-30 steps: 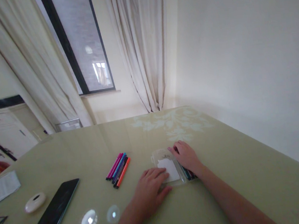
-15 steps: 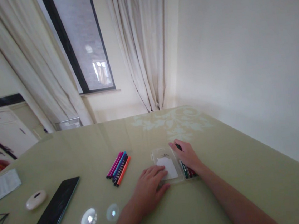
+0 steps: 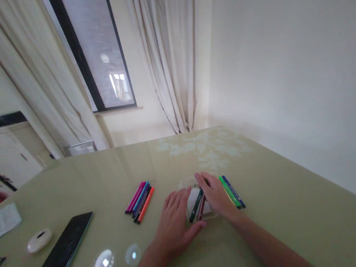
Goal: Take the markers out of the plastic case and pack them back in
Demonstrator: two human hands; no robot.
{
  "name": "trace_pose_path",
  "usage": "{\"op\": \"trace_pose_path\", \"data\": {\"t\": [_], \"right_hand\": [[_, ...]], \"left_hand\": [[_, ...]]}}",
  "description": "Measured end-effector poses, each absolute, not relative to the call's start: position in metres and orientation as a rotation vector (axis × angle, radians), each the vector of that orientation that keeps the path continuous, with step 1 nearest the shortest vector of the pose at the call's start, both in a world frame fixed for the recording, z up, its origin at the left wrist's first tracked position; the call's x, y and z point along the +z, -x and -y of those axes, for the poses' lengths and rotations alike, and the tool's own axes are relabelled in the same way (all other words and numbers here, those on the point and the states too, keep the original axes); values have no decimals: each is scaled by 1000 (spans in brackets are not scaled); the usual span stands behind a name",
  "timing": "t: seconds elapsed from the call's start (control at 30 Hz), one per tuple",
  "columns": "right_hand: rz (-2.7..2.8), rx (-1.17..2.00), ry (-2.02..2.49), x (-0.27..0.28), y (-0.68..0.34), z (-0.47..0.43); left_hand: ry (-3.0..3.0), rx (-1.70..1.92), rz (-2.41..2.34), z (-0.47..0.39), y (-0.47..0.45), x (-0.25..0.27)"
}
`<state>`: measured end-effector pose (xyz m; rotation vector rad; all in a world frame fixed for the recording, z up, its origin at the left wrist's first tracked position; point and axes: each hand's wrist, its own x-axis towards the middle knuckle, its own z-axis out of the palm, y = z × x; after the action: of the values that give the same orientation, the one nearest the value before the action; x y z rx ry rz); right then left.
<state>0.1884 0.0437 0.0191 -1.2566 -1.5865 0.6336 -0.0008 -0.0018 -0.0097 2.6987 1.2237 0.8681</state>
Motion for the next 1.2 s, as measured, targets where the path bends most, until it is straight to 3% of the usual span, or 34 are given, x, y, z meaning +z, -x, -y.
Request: {"op": "trace_pose_path", "data": {"t": [0.3, 0.37, 0.5, 0.6, 0.83, 0.93, 1.07, 1.2], "right_hand": [[1620, 1017, 1007, 9, -178, -44], [1553, 897, 1109, 9, -198, -57], [1624, 357, 1459, 8, -241, -79], [1742, 175, 1648, 3, -257, -86], [1913, -38, 1813, -7, -252, -88], [1938, -89, 1853, -4, -249, -86], [1954, -107, 1916, 3, -245, -82], [1908, -128, 1952, 4, -244, -81]], "left_hand": [[-2877, 718, -1720, -14, 7, -30], [-2833, 688, -1902, -20, 17, -33], [-2644, 419, -2303, -25, 40, -29], [-2576, 212, -2399, -23, 48, -21], [-2503, 179, -2357, -24, 50, -8], [-2481, 344, -2316, -23, 47, -6], [-2649, 655, -1678, -14, 29, -8], [-2711, 575, -1181, -2, 12, -11]]}}
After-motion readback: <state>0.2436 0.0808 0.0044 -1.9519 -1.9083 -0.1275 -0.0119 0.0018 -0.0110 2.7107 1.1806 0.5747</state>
